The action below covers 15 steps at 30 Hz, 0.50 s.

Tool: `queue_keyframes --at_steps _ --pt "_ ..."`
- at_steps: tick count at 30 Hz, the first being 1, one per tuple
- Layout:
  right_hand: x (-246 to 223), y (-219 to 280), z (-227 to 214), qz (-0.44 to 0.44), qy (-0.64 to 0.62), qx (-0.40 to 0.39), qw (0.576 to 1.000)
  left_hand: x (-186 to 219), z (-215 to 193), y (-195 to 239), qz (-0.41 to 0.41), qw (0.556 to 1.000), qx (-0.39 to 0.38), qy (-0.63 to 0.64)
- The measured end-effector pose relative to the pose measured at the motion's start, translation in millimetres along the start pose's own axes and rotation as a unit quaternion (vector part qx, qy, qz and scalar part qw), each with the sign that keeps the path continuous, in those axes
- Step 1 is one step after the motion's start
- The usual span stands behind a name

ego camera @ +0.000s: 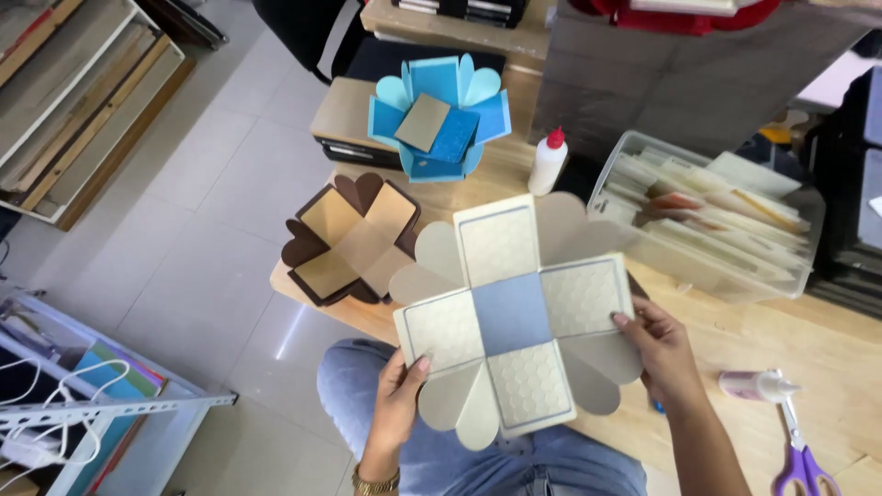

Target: Gluing decorative paper onto a cardboard box structure and trimming the edges with scissors.

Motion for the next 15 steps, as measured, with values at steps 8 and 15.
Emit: queue_keyframes --at_steps 8,15 --pt "34.4 -31.7 -11.6 0.001 0.016 -0.031 0.999 -9.3 -8.1 -7.1 -0.206 0.968 0.142 0.038" --pt "79.8 -62.0 -33.6 0.077 0.071 -0.026 0.994 -56.4 -38.5 -13.9 -0.187 0.978 0.079 -0.054"
Point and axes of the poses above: each hand's wrist, its own y-axis away from the middle knuckle, its own z-axis out of the palm, x = y × z, the point moved 2 cm from there along -y, towards the middle knuckle, and after that the axes turned 12 degrees about z, right-handed, at the moved point
